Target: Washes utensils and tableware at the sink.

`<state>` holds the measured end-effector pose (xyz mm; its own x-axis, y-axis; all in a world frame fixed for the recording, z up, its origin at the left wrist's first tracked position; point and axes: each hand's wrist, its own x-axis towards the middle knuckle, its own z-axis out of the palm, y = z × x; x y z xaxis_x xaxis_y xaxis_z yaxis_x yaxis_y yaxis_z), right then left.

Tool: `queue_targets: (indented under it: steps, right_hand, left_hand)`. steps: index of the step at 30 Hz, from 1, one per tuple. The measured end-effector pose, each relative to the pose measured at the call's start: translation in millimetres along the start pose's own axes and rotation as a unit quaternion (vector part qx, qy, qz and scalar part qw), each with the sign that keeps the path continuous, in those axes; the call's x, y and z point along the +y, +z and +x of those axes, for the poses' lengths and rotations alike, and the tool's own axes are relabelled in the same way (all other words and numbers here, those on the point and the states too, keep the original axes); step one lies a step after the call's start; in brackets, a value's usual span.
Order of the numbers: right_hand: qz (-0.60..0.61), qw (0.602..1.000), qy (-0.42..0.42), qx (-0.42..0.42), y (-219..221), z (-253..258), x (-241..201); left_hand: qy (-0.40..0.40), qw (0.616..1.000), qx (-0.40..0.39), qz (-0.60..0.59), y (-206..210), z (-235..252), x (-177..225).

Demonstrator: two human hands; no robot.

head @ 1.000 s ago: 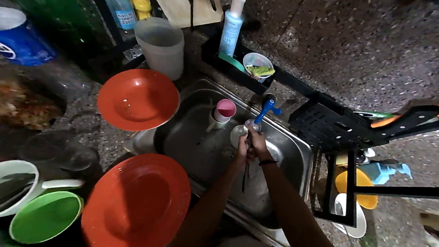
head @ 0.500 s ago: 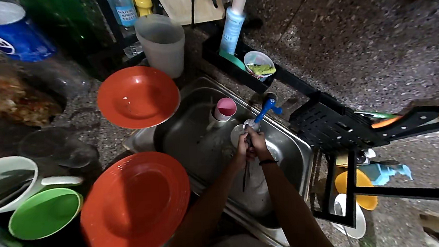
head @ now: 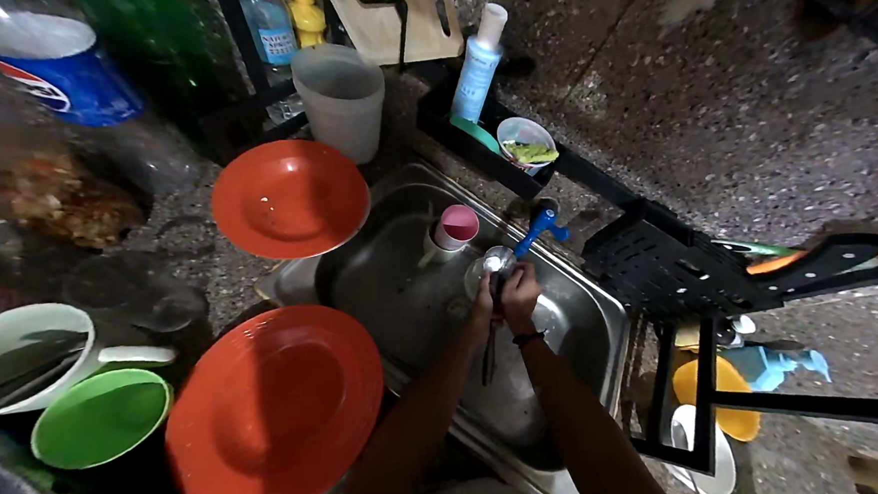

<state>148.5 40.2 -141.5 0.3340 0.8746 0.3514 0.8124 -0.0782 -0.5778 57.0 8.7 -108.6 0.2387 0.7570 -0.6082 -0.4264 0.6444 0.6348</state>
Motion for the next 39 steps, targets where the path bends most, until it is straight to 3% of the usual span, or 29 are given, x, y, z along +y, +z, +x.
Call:
queue_targets:
  steps: [4,7,12,15,18,21,25,28,30,34,39]
  right_hand:
    - [0.022,0.995,0.091,-0.016,-0.5,1.8,-10.9]
    - [0.046,0.99,0.117,-0.061,-2.6,2.8,-16.1]
    - [0.062,0.991,0.073,-0.092,1.2,0.8,-7.7]
    - [0.15,0.978,0.106,-0.096,3.8,1.5,-12.5]
    - [0.316,0.928,0.156,-0.118,6.5,-2.1,-21.3]
    - [0.383,0.908,0.124,-0.119,12.5,-9.8,-12.9]
    - [0.317,0.94,0.099,-0.074,12.4,-4.1,-8.0]
    - [0.151,0.985,0.066,-0.04,7.6,0.0,-11.8]
    - [0.08,0.992,0.083,-0.046,4.7,-0.5,-19.5]
    - [0.074,0.991,0.055,-0.101,7.4,2.5,-18.7]
    - [0.113,0.967,0.017,-0.229,-3.3,4.5,-6.1]
  left_hand:
    - [0.078,0.996,-0.05,0.01,-21.7,50.5,-26.4]
    - [0.049,0.998,-0.007,-0.034,-7.7,15.5,-0.5]
    - [0.051,0.996,-0.011,-0.066,-11.3,11.3,6.0]
    - [0.045,0.997,0.029,-0.051,-4.9,-4.6,18.1]
    - [0.06,0.997,0.052,-0.005,-11.0,14.3,10.2]
    - [0.076,0.996,0.035,0.026,-13.5,15.4,7.8]
    - [0.13,0.988,0.006,0.088,-16.8,21.3,-1.2]
    - [0.118,0.985,0.008,0.124,-14.0,15.1,2.7]
    - [0.101,0.985,0.005,0.139,-15.1,6.4,10.0]
    - [0.1,0.984,0.017,0.147,-20.5,15.9,7.2]
    - [0.088,0.981,0.06,0.16,-14.9,4.2,13.4]
